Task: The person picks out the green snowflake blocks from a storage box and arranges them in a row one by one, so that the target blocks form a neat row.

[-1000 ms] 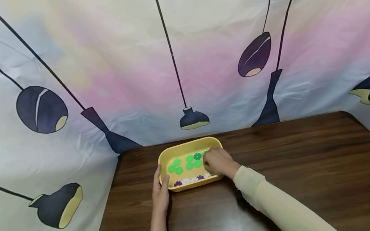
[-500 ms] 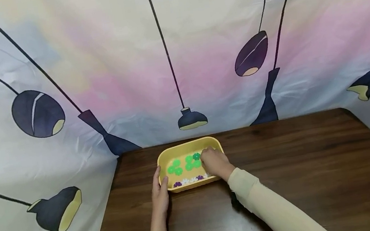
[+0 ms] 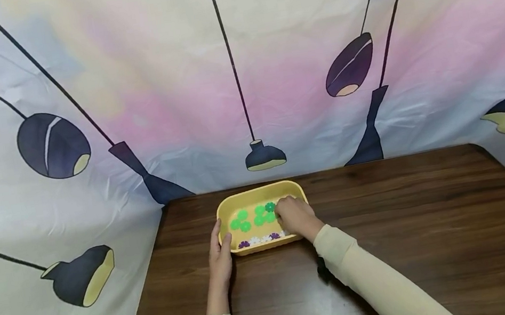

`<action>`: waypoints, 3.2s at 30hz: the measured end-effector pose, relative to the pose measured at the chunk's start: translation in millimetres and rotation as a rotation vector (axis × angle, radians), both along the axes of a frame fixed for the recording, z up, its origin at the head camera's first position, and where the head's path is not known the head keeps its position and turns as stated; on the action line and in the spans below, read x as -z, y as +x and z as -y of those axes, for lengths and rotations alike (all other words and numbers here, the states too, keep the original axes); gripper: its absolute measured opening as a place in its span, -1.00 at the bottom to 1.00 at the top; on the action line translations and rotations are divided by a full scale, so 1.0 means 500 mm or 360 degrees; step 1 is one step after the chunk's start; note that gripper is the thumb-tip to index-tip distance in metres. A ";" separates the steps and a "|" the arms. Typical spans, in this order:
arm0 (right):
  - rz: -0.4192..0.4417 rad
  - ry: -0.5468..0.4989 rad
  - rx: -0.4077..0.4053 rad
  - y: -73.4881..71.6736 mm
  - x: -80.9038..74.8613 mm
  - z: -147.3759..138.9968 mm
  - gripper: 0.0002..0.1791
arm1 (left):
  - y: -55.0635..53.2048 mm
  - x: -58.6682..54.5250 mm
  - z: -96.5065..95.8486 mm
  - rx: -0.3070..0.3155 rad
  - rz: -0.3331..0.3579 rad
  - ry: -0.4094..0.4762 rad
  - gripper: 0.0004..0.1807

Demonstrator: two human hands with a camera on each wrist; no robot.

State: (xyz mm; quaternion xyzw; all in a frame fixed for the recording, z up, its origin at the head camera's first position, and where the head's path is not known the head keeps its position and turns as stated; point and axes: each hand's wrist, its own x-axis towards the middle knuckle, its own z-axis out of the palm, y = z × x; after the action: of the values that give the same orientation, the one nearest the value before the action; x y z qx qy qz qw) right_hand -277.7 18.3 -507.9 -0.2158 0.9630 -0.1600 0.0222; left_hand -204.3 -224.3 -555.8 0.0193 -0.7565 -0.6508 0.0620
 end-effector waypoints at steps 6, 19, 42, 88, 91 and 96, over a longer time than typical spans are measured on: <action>-0.0012 -0.0017 -0.0028 0.002 -0.003 -0.002 -0.48 | 0.000 -0.001 -0.002 0.0004 0.0005 -0.0007 -0.34; -0.0060 0.0086 -0.0052 0.003 -0.001 0.000 -0.65 | 0.002 0.002 -0.001 -0.0008 0.0012 -0.0013 -0.34; -0.0043 0.0004 -0.0083 0.004 -0.004 0.001 -0.75 | 0.005 -0.003 0.000 -0.0003 -0.0001 0.0016 -0.34; 0.0340 -0.0636 0.0347 -0.020 0.021 -0.256 -0.88 | -0.008 -0.001 0.000 0.0013 -0.0030 -0.0036 -0.39; 0.0337 -0.0498 0.0370 -0.024 0.010 -0.239 -0.89 | -0.010 -0.002 0.002 0.0007 -0.0041 -0.0024 -0.39; 0.0326 -0.0368 0.0439 -0.027 -0.001 -0.222 -0.78 | -0.009 0.000 0.003 0.0005 -0.0029 -0.0024 -0.39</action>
State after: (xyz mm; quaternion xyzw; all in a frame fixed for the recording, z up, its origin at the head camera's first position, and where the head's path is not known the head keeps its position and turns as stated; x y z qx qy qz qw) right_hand -291.4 129.5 -507.6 -0.0655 0.9513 -0.2922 0.0731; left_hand -209.0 -225.9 -555.6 0.0116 -0.7608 -0.6453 0.0681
